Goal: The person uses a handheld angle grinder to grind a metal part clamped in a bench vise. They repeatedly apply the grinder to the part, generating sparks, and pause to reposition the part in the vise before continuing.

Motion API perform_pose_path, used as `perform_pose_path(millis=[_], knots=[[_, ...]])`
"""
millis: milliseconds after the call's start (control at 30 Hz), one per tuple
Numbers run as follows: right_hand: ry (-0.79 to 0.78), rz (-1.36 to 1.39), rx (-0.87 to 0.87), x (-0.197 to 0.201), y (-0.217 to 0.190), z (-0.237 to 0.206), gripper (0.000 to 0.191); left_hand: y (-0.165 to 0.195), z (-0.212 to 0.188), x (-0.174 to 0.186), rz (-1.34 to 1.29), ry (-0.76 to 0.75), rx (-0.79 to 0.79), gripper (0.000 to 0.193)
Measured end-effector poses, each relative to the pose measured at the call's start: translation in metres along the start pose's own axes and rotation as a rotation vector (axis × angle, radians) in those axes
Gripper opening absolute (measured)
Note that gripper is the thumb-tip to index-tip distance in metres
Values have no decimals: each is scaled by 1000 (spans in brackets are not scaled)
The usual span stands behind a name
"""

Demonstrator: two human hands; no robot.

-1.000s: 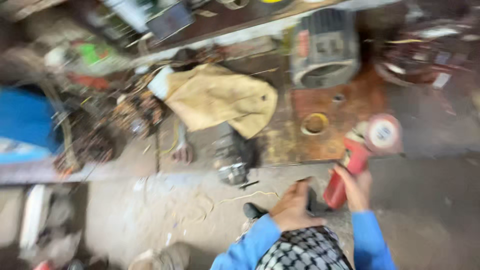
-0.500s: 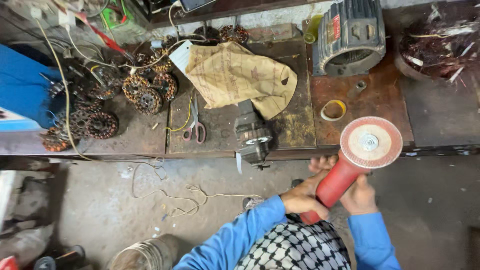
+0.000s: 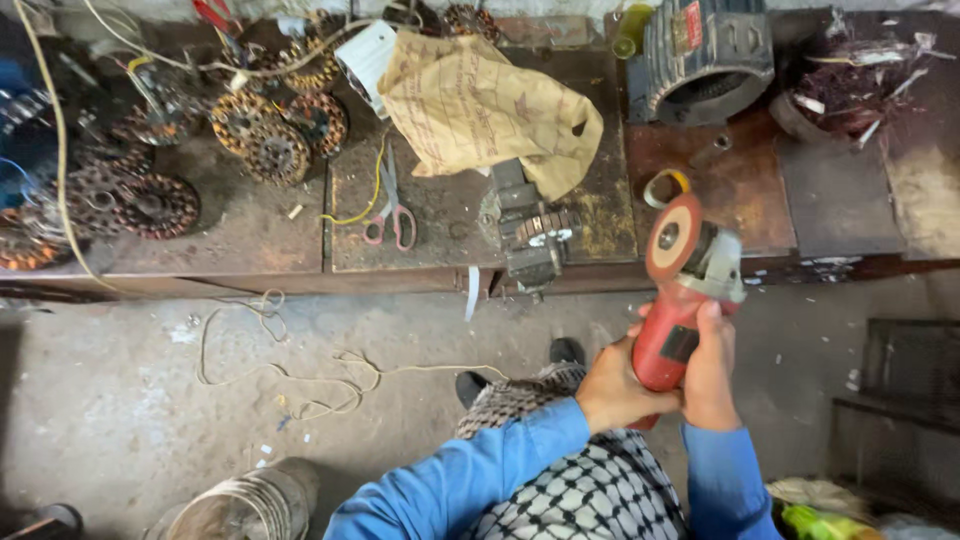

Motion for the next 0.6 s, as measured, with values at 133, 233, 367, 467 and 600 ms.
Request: perform_pose_path(millis=[133,233,367,467,600], knots=[[-92,16,-54,-12,-9,10,52,-12,3,-2,4,59,-2,76],[-167,-126,-120,-23,-11,29,42,-19,13,2,-29,56,28,79],[-232,-92,-193,-38,-4,57,39,-21,23,9,-170,-7,-6,87],[-349,-156,-250,-50,4,75,37,-26,26,13,-353,42,56,85],[-389,-165,-291,-59,15,86,35,-33,28,16,-397,99,117,79]])
Point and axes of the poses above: each hand's wrist, its own z-axis towards the middle knuckle, its own x-axis out of the back of the hand, y = z × x, the point moved 5 cm from there along z, towards the middle knuckle
